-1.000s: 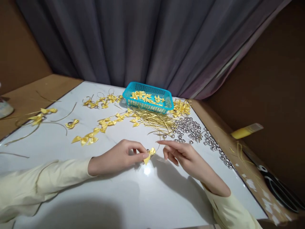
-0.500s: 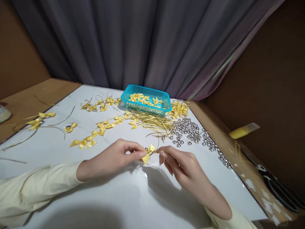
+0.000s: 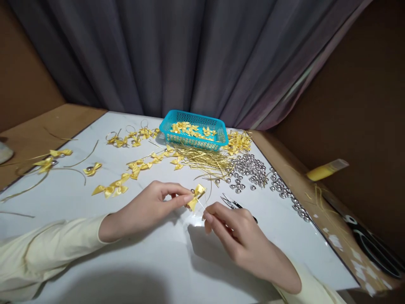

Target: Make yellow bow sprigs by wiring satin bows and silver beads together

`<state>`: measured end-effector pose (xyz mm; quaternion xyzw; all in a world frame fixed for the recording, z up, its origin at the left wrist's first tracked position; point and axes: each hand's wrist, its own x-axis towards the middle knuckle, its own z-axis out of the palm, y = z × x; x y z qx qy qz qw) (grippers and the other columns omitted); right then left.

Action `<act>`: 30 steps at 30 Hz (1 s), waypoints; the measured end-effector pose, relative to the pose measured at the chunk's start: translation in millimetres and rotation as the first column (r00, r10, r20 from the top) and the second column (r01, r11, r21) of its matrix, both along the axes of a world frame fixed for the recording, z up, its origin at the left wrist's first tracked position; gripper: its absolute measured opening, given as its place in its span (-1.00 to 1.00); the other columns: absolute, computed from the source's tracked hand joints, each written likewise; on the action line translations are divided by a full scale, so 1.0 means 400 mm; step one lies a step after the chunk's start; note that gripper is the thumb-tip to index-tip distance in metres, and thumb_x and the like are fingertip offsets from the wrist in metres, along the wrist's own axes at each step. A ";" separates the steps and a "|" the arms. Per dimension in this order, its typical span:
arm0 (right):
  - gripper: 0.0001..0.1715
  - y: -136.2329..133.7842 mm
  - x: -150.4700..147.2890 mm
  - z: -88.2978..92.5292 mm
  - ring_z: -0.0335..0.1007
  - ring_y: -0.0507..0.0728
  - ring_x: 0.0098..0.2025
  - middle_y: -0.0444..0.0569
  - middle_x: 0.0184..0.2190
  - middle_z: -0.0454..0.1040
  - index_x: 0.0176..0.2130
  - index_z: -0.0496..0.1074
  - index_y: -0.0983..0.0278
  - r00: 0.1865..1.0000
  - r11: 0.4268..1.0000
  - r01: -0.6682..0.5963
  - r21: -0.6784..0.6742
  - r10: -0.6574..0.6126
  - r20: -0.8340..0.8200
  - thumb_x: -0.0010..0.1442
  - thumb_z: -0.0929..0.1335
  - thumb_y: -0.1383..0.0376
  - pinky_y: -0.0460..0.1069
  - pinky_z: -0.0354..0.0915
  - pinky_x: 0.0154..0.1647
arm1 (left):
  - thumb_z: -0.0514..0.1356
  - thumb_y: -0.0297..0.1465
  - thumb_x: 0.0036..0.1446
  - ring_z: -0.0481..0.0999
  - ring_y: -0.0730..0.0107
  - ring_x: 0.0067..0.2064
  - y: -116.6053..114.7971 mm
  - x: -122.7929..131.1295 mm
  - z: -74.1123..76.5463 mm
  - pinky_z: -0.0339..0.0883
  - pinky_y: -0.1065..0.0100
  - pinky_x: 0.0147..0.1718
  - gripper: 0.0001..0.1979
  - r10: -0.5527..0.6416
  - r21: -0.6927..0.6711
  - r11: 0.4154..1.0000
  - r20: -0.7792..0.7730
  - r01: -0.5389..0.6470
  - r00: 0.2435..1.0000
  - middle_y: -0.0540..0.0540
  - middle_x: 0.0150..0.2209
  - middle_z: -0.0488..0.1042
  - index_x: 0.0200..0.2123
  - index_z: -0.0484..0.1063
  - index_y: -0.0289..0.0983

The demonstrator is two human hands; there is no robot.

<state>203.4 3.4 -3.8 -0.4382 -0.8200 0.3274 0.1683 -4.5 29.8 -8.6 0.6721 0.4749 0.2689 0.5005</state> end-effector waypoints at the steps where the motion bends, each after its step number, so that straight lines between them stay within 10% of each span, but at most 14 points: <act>1: -0.72 0.001 0.000 0.000 0.18 -0.03 -0.59 -0.19 -0.55 0.31 -0.41 0.26 0.24 1.000 1.000 0.001 -0.003 -0.001 -0.004 0.32 0.13 0.29 -0.09 0.07 -0.49 | 0.13 -0.25 0.16 0.47 0.32 -0.21 0.000 -0.001 0.000 0.27 0.38 -0.20 -0.77 -0.001 -0.005 1.000 0.002 0.001 1.000 -0.01 -0.31 0.55 -0.36 0.52 -0.24; 30: -0.68 0.010 -0.002 -0.013 0.17 -0.07 -0.57 -0.21 -0.58 0.28 -0.40 0.30 0.28 0.992 0.999 -0.032 -0.041 0.027 -0.120 0.35 0.13 0.31 -0.15 0.11 -0.46 | 0.14 -0.24 0.16 0.49 0.27 -0.17 0.001 -0.001 -0.002 0.30 0.38 -0.20 -0.76 0.018 -0.076 0.997 0.060 -0.014 0.998 -0.02 -0.24 0.58 -0.31 0.55 -0.24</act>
